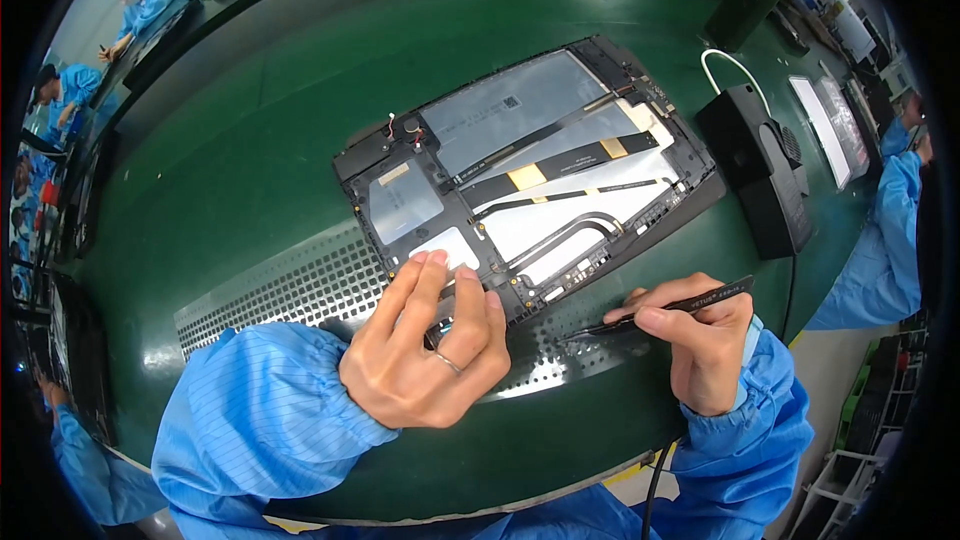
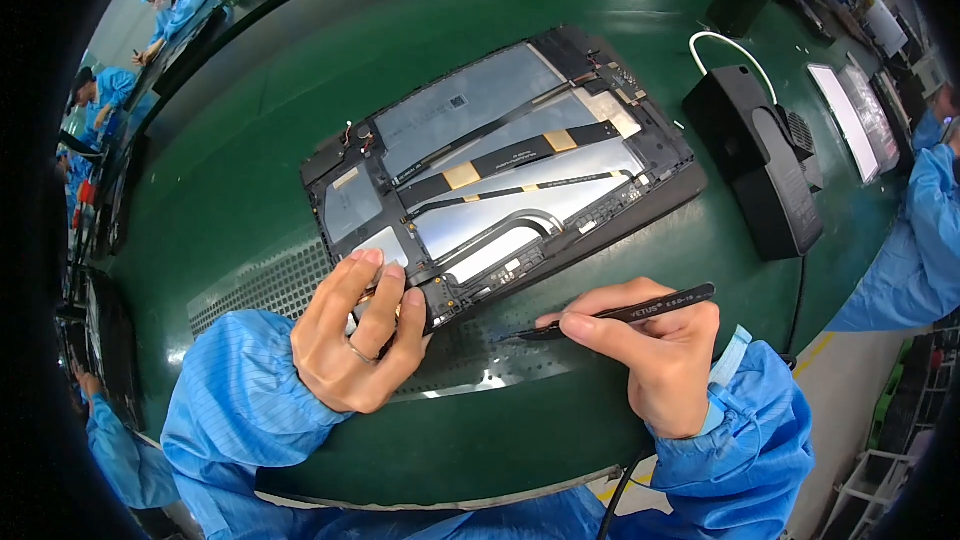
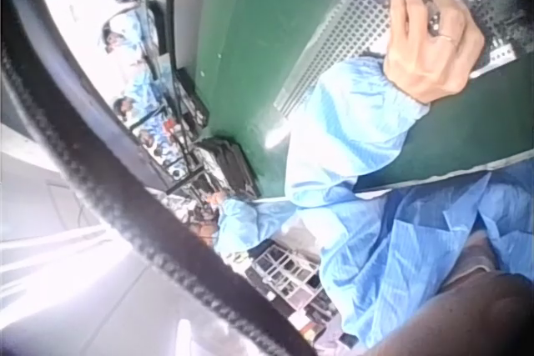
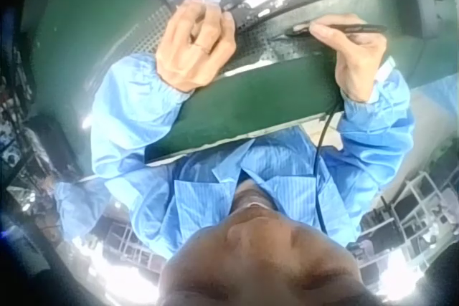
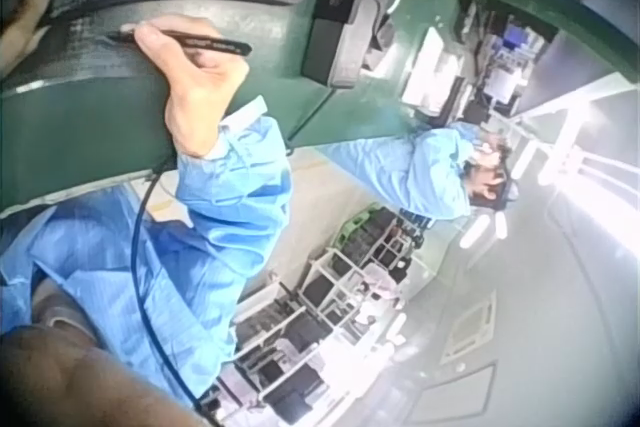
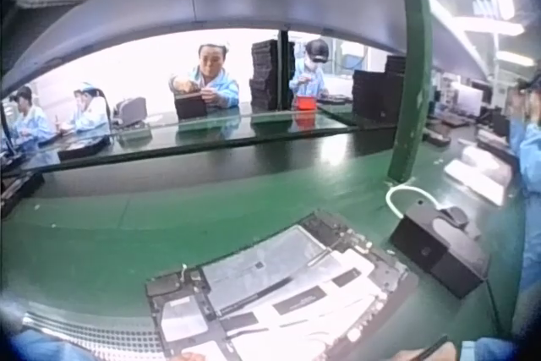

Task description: The person assembles internal components into a laptop shell using tweezers, then inspects the components.

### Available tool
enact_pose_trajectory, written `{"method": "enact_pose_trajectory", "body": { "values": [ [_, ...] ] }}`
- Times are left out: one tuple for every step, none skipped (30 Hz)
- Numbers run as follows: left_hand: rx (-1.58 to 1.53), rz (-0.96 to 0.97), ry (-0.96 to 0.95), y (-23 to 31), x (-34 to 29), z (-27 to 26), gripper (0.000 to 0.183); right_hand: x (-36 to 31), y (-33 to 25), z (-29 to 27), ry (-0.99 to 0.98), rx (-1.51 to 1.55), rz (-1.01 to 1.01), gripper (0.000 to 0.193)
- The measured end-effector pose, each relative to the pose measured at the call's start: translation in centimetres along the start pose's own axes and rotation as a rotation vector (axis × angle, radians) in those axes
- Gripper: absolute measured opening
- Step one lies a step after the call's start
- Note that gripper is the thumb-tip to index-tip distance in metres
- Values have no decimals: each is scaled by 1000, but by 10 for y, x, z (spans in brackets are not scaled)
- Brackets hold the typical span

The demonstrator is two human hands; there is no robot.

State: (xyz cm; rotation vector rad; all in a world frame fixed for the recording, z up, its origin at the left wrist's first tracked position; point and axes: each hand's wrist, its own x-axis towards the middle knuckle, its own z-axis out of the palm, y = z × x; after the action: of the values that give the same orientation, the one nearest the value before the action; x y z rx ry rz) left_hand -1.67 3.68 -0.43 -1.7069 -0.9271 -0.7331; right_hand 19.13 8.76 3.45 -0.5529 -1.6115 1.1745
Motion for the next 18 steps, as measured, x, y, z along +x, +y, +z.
{"method": "enact_pose_trajectory", "body": {
  "values": [
    [1, 0, -2, 0, -1, 1, 14, 0, 2, -2, 6, 72, -10, 5],
    [-5, 6, -11, 1, -2, 2, 14, 0, 3, -3, 25, 97, -25, 5],
    [-13, 12, -18, 1, -2, 2, 15, 0, 2, -4, 25, 96, -26, 5],
    [-12, 12, -17, 1, -3, 1, 15, 0, 1, -5, 42, 99, -22, 6],
    [-26, 12, -40, 1, -3, 0, 16, -1, -1, -5, 58, 103, -17, 7],
    [-42, 13, -61, 1, -4, 1, 17, -1, -3, -4, 59, 103, -17, 7],
    [-42, 13, -62, 1, -4, -2, 17, -2, -7, -2, 78, 109, -37, 7],
    [-100, -22, -85, -1, -4, -8, 18, -3, -11, 1, 95, 117, -57, 7],
    [-162, -54, -107, -3, -2, -14, 19, -3, -16, 4, 97, 116, -57, 7],
    [-175, -59, -110, -7, 1, -21, 24, -3, -21, 7, 87, 111, -116, 7],
    [-176, -59, -110, -8, 3, -26, 24, -1, -25, 9, 77, 107, -174, 7],
    [-227, -126, -81, -9, 6, -30, 28, 0, -28, 8, 44, 76, -218, 8],
    [-278, -192, -51, -9, 9, -34, 32, 0, -33, 12, 48, 72, -219, 8],
    [-303, -216, -68, -10, 11, -37, 41, 0, -37, 20, 106, 17, -212, 7],
    [-300, -217, -71, -9, 10, -39, 41, 0, -38, 26, 156, -31, -203, 7],
    [-351, -269, -103, -8, 10, -40, 42, 2, -38, 29, 151, -47, -225, 8],
    [-404, -320, -135, -6, 9, -41, 43, 4, -35, 28, 151, -47, -224, 8],
    [-418, -334, -135, -5, 7, -41, 45, 6, -30, 27, 115, 25, -253, 8]
  ]
}}
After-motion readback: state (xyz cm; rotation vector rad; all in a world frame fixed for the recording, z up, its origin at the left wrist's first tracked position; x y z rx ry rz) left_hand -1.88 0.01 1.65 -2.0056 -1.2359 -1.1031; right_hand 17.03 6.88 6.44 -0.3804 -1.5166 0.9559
